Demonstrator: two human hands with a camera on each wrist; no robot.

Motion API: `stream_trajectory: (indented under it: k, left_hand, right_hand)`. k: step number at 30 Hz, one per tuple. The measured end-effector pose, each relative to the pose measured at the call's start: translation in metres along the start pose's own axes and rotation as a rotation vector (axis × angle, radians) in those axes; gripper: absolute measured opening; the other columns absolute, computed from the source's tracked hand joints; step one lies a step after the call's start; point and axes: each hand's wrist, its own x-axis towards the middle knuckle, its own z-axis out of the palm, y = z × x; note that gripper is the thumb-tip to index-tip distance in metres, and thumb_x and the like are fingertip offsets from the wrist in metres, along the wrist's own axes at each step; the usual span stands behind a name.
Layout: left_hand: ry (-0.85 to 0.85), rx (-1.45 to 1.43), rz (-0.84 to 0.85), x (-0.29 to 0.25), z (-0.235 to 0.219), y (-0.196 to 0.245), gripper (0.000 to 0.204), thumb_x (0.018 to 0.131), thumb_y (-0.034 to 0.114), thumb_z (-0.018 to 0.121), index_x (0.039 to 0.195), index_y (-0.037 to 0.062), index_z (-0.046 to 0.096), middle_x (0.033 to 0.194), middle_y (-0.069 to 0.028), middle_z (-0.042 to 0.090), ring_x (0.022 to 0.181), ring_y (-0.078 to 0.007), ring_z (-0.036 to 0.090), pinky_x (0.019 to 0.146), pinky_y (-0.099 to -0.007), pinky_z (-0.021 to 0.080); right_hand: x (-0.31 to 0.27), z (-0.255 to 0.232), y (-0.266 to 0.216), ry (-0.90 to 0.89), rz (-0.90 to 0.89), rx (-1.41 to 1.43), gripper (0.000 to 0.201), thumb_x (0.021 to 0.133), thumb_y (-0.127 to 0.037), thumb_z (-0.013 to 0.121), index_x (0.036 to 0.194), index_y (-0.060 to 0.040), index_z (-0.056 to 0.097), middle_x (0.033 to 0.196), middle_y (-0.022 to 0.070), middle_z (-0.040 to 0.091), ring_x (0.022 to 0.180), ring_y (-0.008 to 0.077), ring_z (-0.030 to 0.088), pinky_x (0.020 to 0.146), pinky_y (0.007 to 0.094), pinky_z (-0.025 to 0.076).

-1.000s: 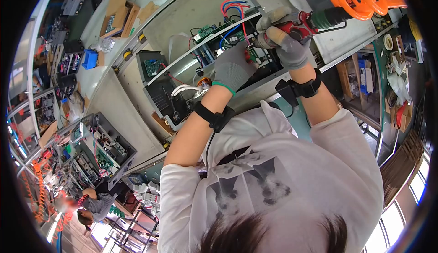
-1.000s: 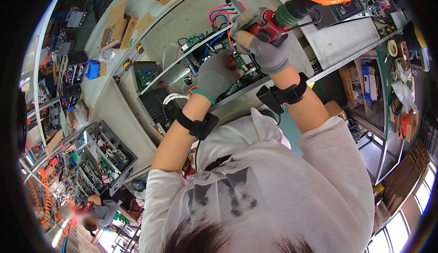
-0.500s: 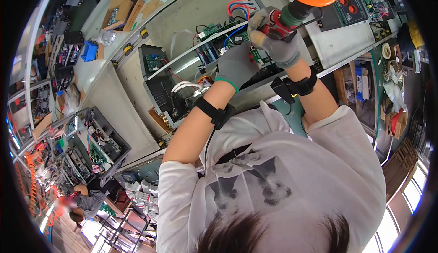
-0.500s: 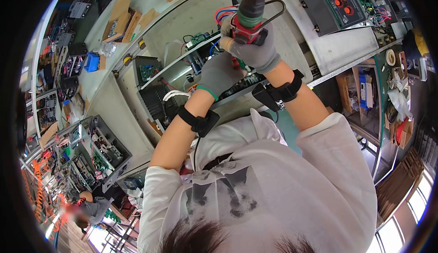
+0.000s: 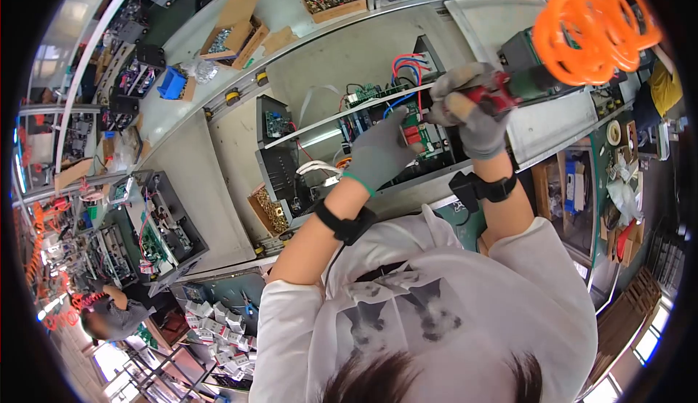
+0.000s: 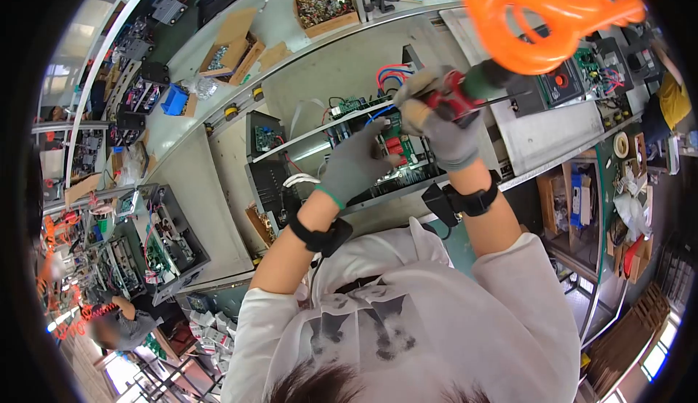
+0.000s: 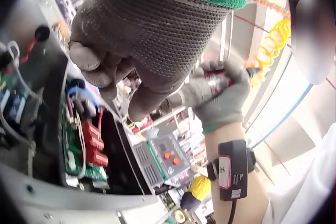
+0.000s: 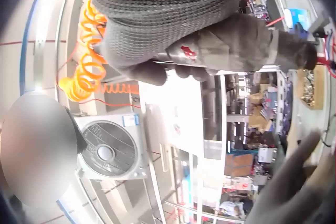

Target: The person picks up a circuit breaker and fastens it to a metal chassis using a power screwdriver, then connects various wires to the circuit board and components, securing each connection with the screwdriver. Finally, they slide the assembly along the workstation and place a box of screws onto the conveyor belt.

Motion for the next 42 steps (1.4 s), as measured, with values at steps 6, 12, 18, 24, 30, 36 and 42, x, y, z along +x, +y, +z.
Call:
stream_trajectory:
  k: [6,12,18,24,30,36,42]
  left_hand:
    - [0.891,0.138,-0.116,-0.067,-0.066,-0.1,0.053,0.076,0.03,0.067,0.118,0.0004,0.054,0.092,-0.0148,0.062,0.08,-0.0272,0.062,0.073,-0.0357,0.048]
    - [0.362,-0.123,-0.544,-0.108,-0.053,-0.199,0.051,0.077,0.036,0.056,0.112,-0.002,0.051,0.091,-0.0269,0.061,0.089,-0.0391,0.06,0.078,-0.0443,0.046]
    - [0.426,-0.042,-0.574,-0.082,-0.078,-0.197,0.024,0.067,0.02,0.058,0.072,-0.0025,0.065,0.075,-0.0242,0.064,0.076,-0.0384,0.063,0.072,-0.0421,0.05]
    - [0.502,-0.01,-0.416,-0.086,-0.072,-0.207,0.021,0.063,0.019,0.061,0.07,-0.0012,0.065,0.065,-0.0224,0.06,0.063,-0.0353,0.061,0.06,-0.0414,0.048]
    - [0.767,-0.159,-0.214,-0.113,-0.055,-0.187,0.014,0.066,0.01,0.059,0.071,-0.003,0.058,0.054,-0.0158,0.051,0.048,-0.0265,0.05,0.05,-0.0358,0.041]
    - [0.771,-0.192,-0.07,-0.116,0.008,-0.23,0.029,0.076,0.003,0.059,0.105,0.0003,0.06,0.084,-0.0107,0.064,0.077,-0.0183,0.06,0.075,-0.031,0.048]
    - [0.623,0.021,0.138,-0.137,0.051,-0.293,0.034,0.087,0.006,0.053,0.119,-0.0057,0.05,0.119,-0.0194,0.057,0.101,-0.0297,0.058,0.087,-0.0384,0.046]
  right_hand:
    - [0.056,-0.05,-0.019,0.196,0.177,-0.528,0.019,0.075,-0.009,0.069,0.091,-0.0006,0.063,0.073,0.004,0.063,0.057,0.0096,0.056,0.053,0.0222,0.043]
    - [0.089,-0.098,0.063,0.107,0.7,-1.083,0.032,0.073,-0.025,0.074,0.098,-0.0075,0.065,0.074,0.0036,0.063,0.061,0.0094,0.056,0.057,0.0254,0.044]
    - [0.11,-0.113,0.096,-0.029,0.523,-1.277,0.044,0.066,-0.016,0.078,0.105,-0.0047,0.062,0.081,0.0047,0.064,0.069,0.0129,0.058,0.063,0.0276,0.047]
    - [0.107,-0.068,0.06,-0.02,0.38,-1.453,0.047,0.06,-0.011,0.074,0.105,-0.0077,0.06,0.076,0.0044,0.062,0.067,0.0131,0.058,0.064,0.029,0.047]
    - [0.029,-0.076,0.001,0.179,-0.161,-1.257,0.041,0.061,-0.016,0.07,0.101,-0.0093,0.06,0.069,0.0076,0.061,0.061,0.0154,0.06,0.061,0.0307,0.049]
    - [-0.094,-0.088,0.02,0.441,-0.332,-1.036,0.033,0.064,-0.008,0.071,0.092,-0.0001,0.055,0.079,0.0094,0.062,0.072,0.0154,0.059,0.069,0.028,0.049]
    - [-0.155,-0.061,-0.013,0.591,0.034,-0.992,0.032,0.069,-0.016,0.076,0.091,-0.0048,0.055,0.077,0.0107,0.061,0.069,0.023,0.06,0.067,0.0316,0.049]
